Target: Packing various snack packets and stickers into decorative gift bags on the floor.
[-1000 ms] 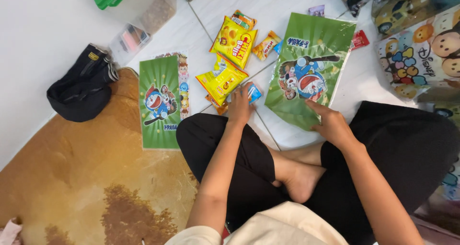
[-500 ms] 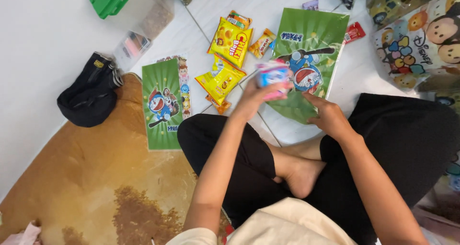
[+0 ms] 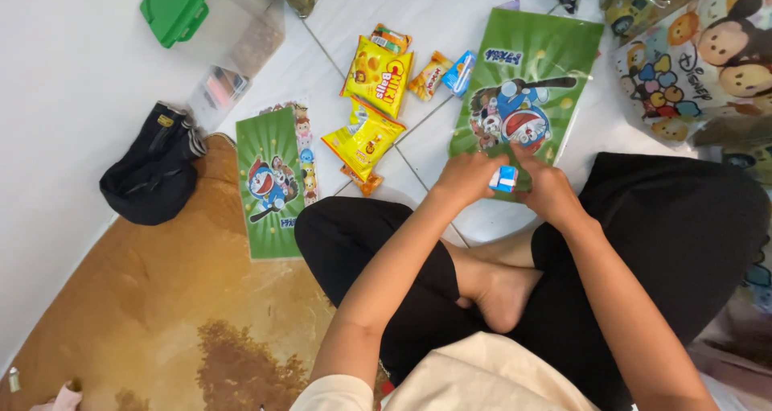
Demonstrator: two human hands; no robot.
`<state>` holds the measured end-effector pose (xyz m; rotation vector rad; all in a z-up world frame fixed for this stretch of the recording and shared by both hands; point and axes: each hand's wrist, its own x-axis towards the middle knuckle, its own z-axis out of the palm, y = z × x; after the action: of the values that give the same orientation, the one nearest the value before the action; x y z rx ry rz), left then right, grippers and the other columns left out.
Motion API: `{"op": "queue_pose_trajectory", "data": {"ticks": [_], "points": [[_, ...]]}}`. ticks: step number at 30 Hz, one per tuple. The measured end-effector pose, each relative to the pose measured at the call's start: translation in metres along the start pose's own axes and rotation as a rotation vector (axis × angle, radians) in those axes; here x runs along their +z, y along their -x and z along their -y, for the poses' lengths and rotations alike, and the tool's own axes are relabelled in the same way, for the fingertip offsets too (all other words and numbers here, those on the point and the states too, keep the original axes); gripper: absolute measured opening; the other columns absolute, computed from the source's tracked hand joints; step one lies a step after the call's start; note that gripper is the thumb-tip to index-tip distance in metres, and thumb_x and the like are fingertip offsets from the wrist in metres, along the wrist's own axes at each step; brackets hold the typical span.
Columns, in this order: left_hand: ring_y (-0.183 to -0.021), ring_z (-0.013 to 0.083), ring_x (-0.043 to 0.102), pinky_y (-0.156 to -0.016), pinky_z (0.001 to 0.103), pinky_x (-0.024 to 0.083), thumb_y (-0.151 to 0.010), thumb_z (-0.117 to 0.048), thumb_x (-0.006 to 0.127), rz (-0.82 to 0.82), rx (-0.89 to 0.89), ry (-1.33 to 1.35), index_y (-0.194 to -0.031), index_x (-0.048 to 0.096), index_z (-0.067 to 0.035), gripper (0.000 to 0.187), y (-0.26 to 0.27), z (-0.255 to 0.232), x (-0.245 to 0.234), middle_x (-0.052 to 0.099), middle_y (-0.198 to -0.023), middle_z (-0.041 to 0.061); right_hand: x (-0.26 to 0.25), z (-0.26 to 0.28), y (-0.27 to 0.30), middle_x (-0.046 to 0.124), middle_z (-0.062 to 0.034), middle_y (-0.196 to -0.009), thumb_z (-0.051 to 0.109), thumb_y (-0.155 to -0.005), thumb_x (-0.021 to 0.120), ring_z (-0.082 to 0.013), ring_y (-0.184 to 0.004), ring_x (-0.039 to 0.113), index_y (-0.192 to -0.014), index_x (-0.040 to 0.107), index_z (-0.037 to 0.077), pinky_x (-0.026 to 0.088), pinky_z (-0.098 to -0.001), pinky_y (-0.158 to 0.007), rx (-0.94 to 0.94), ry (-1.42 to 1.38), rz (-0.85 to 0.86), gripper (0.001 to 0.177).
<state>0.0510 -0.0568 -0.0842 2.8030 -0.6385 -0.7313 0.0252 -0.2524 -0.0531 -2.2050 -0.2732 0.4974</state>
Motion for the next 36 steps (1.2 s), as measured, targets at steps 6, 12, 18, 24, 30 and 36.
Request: {"op": "queue_pose_trajectory", "data": {"ticks": [6,12,18,24,30,36], "points": [[-0.077,0.0320,0.076,-0.060,0.047,0.060,-0.096,-0.018,0.061,-0.244,-0.179,-0.256,-0.125,0.058,-0.031,0.032,-0.038,0.007,0.101,0.068,-0.084,0.013,0.016,-0.017,-0.004,0.055,0.0009,-0.154,0.004,-0.073,0.079,-0.0305,-0.133,0.056,-0.154,0.049,0.020,0.048,-0.0453,-0.111,0.035,0.011,0.011,0.088],[-0.078,0.0320,0.074,-0.058,0.044,0.061,-0.098,-0.016,0.056,-0.246,-0.248,-0.356,-0.117,0.063,-0.035,0.028,-0.042,-0.023,0.110,0.068,-0.088,0.015,0.028,-0.030,-0.009,0.054,0.0017,-0.155,0.000,-0.078,0.066,-0.0303,-0.131,0.058,-0.158,0.047,0.025,0.050,-0.0470,-0.108,0.042,0.143,-0.085,0.085],[-0.063,0.0250,0.073,-0.050,0.043,0.058,-0.092,-0.010,0.063,-0.682,-0.119,-0.336,-0.121,0.063,-0.036,0.039,-0.003,-0.041,0.041,0.072,-0.109,0.013,0.022,-0.050,-0.011,0.057,-0.0098,-0.153,0.004,-0.081,0.066,-0.0368,-0.127,0.059,-0.159,0.048,0.020,0.051,-0.0507,-0.105,0.077,0.151,-0.232,0.081],[-0.104,0.0159,0.071,-0.082,0.038,0.064,-0.098,-0.020,0.064,-0.633,-0.153,0.410,-0.126,0.060,-0.040,0.034,0.059,0.001,-0.017,0.060,-0.129,-0.015,0.033,-0.068,-0.017,0.056,-0.0038,-0.154,0.005,-0.078,0.065,-0.0306,-0.129,0.059,-0.155,0.053,0.020,0.049,-0.0455,-0.108,0.111,0.101,-0.271,0.079],[-0.101,0.0453,0.066,-0.091,0.056,0.054,-0.083,-0.005,0.077,-0.817,-0.591,0.320,-0.123,0.060,-0.009,0.044,0.124,0.119,-0.023,0.065,-0.114,0.021,0.037,-0.078,-0.021,0.059,-0.0079,-0.151,0.005,-0.077,0.069,-0.0335,-0.127,0.060,-0.156,0.054,0.017,0.049,-0.0474,-0.107,0.069,0.155,-0.267,0.081],[-0.130,0.0674,0.043,-0.101,0.073,0.048,-0.065,-0.008,0.089,-0.523,-1.154,0.744,-0.160,0.004,-0.019,0.127,0.102,0.194,0.040,0.008,-0.158,0.035,0.037,-0.072,-0.024,0.068,-0.0059,-0.135,0.012,-0.079,0.068,-0.0358,-0.118,0.064,-0.155,0.055,0.026,0.049,-0.0458,-0.107,0.161,0.171,-0.246,0.078]]}}
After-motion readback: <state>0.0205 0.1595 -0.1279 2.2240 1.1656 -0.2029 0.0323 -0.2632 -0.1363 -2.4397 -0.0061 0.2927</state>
